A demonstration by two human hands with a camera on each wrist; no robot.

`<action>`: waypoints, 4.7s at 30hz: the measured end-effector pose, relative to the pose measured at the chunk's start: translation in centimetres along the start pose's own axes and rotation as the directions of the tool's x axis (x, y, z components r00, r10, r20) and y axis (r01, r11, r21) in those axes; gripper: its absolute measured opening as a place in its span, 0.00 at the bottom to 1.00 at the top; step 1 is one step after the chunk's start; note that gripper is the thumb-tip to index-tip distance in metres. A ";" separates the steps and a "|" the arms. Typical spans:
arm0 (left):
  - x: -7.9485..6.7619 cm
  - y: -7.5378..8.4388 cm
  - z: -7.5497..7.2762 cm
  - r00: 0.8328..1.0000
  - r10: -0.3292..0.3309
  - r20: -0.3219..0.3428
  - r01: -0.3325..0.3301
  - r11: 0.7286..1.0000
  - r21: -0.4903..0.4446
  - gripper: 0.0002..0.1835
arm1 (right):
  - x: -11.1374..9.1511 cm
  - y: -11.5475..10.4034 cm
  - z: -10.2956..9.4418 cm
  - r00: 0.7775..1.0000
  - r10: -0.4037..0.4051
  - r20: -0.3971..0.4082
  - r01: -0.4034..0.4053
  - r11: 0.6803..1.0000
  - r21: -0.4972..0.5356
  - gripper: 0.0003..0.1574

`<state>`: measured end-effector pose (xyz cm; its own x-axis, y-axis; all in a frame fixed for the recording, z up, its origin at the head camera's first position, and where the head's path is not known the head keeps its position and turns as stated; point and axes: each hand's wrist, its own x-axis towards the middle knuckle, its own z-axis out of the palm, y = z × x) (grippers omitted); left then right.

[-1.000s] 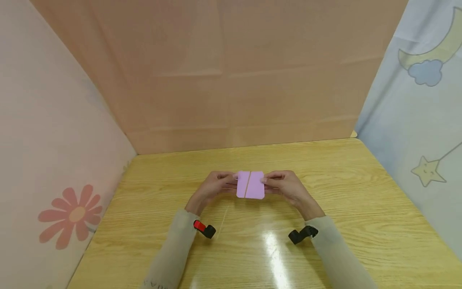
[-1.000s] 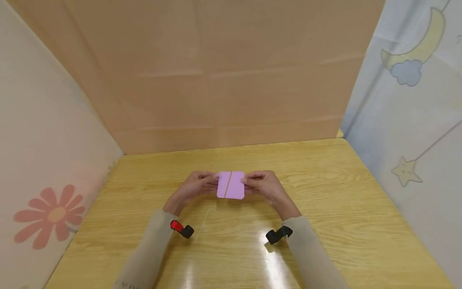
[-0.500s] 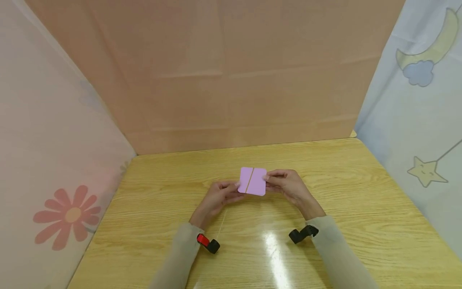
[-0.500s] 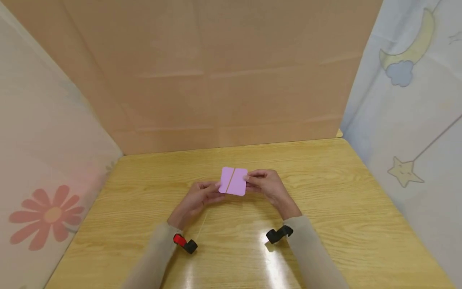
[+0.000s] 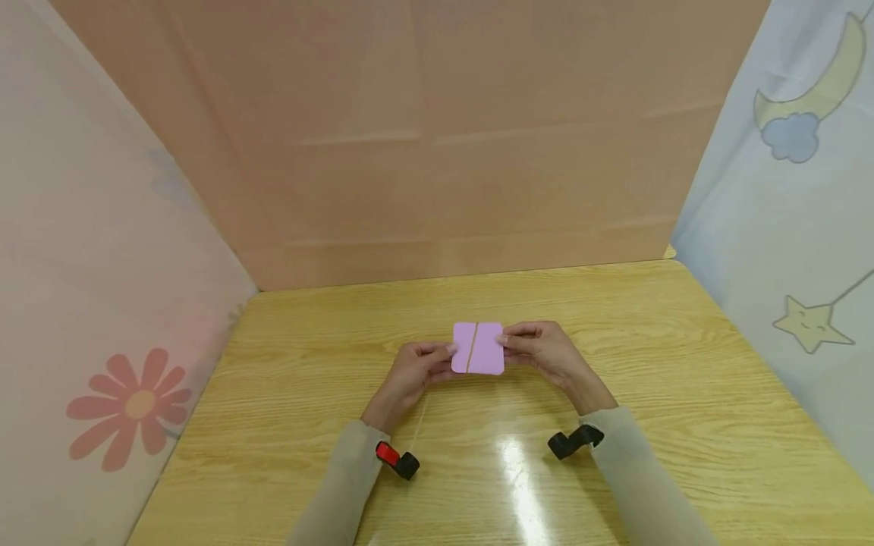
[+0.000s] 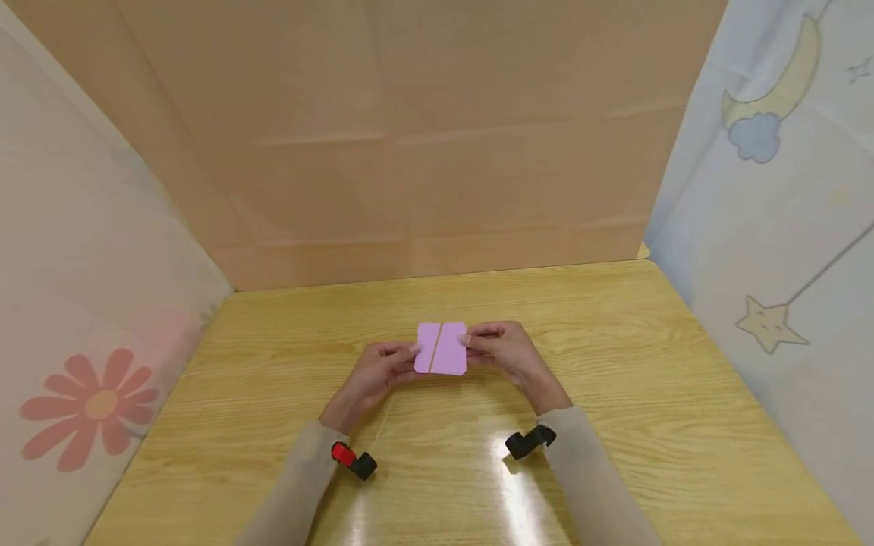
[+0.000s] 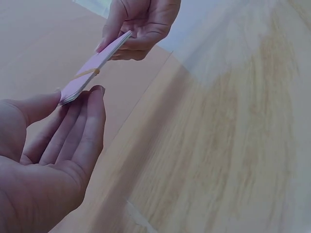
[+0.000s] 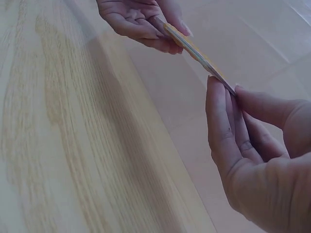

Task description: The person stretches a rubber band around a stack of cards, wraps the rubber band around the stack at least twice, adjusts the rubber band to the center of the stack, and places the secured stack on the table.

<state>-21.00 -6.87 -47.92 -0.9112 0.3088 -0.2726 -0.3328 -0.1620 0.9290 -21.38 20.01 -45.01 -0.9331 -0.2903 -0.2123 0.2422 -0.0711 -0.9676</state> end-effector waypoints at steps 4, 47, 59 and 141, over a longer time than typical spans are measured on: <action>0.2 0.2 0.0 1.000 -0.007 -0.008 0.007 1.000 0.019 0.18 | 0.0 0.1 0.0 1.000 0.016 0.009 -0.016 1.000 0.014 0.10; 0.1 3.1 -2.3 0.997 0.063 -0.033 -0.059 0.993 0.105 0.15 | 0.0 2.1 4.1 0.999 0.038 -0.014 -0.036 0.992 0.124 0.33; 0.3 3.4 -2.9 0.995 0.080 -0.051 -0.077 0.995 0.058 0.16 | 0.4 3.5 8.2 0.994 0.047 0.097 -0.068 0.971 0.229 0.21; -0.6 4.2 -2.3 0.978 0.169 -0.118 -0.161 0.984 0.078 0.14 | 0.9 4.2 10.8 0.983 0.065 -0.169 0.043 0.822 0.567 0.13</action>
<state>-22.42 -9.85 -44.45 -0.9766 0.1640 -0.1391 -0.1620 -0.1354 0.9775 -18.33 9.17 -47.84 -0.9468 -0.1284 -0.2950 0.3096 -0.6125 -0.7273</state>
